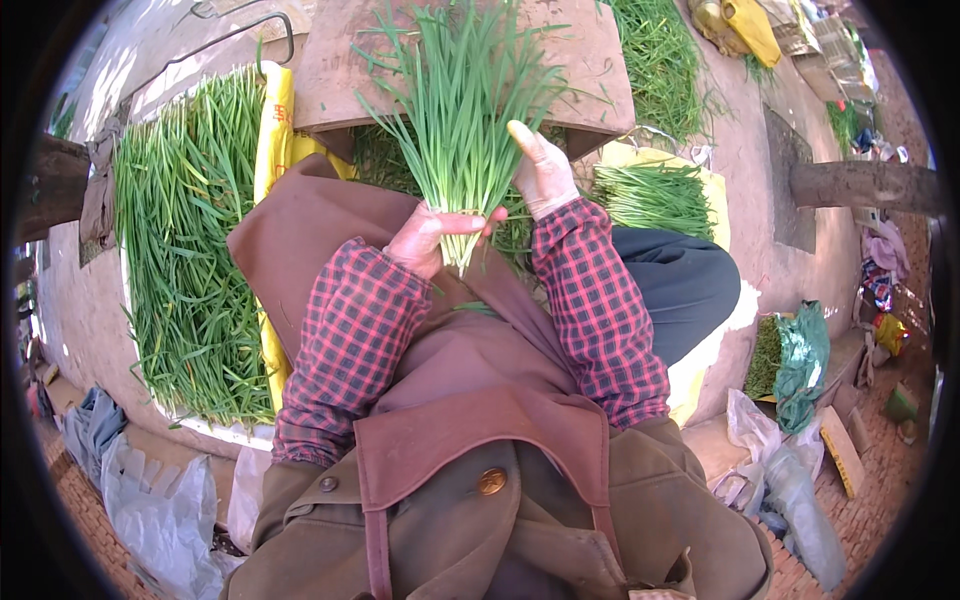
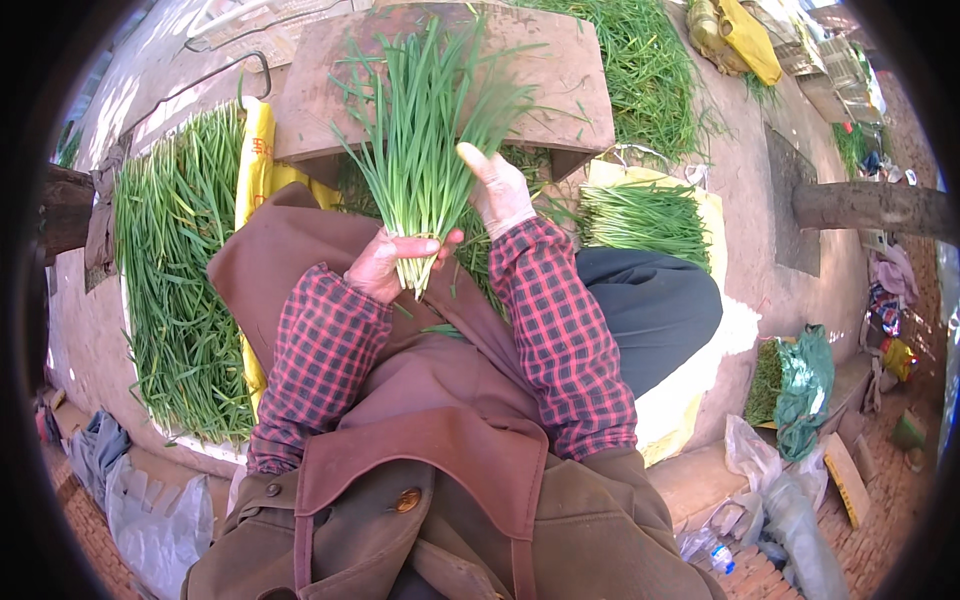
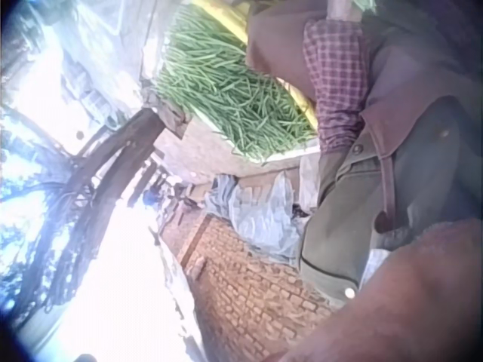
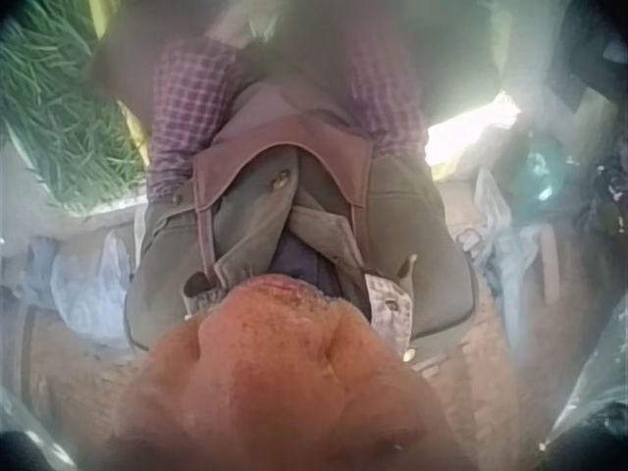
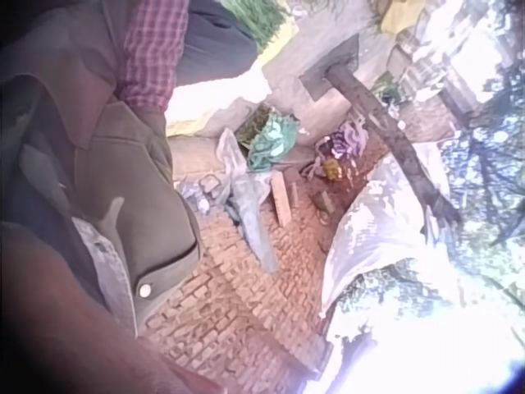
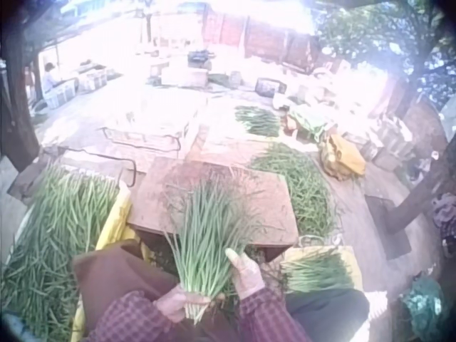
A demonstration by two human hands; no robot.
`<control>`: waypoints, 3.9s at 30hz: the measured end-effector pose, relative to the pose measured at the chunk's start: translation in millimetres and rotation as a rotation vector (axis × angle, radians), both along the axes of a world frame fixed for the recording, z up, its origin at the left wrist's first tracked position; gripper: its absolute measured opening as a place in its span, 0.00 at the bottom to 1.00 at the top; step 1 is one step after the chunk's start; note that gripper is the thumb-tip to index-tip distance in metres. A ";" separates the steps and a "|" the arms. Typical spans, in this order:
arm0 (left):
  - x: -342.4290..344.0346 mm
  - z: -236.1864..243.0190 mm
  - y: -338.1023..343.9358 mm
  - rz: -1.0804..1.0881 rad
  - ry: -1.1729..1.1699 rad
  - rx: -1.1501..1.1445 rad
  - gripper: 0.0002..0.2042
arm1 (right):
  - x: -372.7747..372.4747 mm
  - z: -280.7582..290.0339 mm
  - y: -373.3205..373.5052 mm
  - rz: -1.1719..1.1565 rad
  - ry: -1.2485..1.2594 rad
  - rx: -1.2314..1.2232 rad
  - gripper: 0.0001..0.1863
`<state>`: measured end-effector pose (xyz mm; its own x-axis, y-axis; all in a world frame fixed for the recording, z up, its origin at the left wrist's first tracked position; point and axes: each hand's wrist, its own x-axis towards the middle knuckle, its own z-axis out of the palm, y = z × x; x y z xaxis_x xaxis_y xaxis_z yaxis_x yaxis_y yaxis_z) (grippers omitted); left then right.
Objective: The person is sitting on the ground and trimming the ends of green onions. They hold a bunch of green onions in one hand and use a knife in the other hand to cut the ends, then place the trimmed bunch on a wooden board.
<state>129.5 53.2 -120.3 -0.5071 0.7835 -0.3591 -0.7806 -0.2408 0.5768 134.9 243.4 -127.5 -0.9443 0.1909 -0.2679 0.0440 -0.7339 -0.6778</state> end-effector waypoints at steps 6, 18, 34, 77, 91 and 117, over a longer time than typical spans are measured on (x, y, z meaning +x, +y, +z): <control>3.1 -11.4 1.9 0.108 0.127 -0.098 0.21 | -7.2 10.3 -21.6 -0.074 -0.288 0.636 0.23; 4.3 -5.8 0.8 0.066 0.013 -0.053 0.18 | 2.1 -15.7 0.1 -0.099 0.005 0.020 0.17; 24.9 -8.6 29.0 -0.184 1.421 -1.334 0.46 | 10.4 -18.2 -46.8 -0.103 -0.289 0.145 0.18; 41.3 51.3 -82.5 0.030 -0.024 -0.268 0.13 | 31.9 96.1 -25.5 -0.187 -0.193 1.221 0.20; 40.5 57.0 -83.9 0.047 0.127 -0.346 0.10 | 46.9 52.9 -15.1 0.486 -0.202 -0.276 0.10; 84.4 78.0 -149.5 -0.184 0.286 -0.662 0.22 | 52.3 121.0 -0.9 -0.335 0.428 1.739 0.14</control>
<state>213.9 -96.3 -42.3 -0.5332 0.5305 -0.6590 -0.5724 0.3473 0.7428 187.2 242.5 -6.5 -0.7540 0.1318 0.6435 -0.3028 0.7996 -0.5187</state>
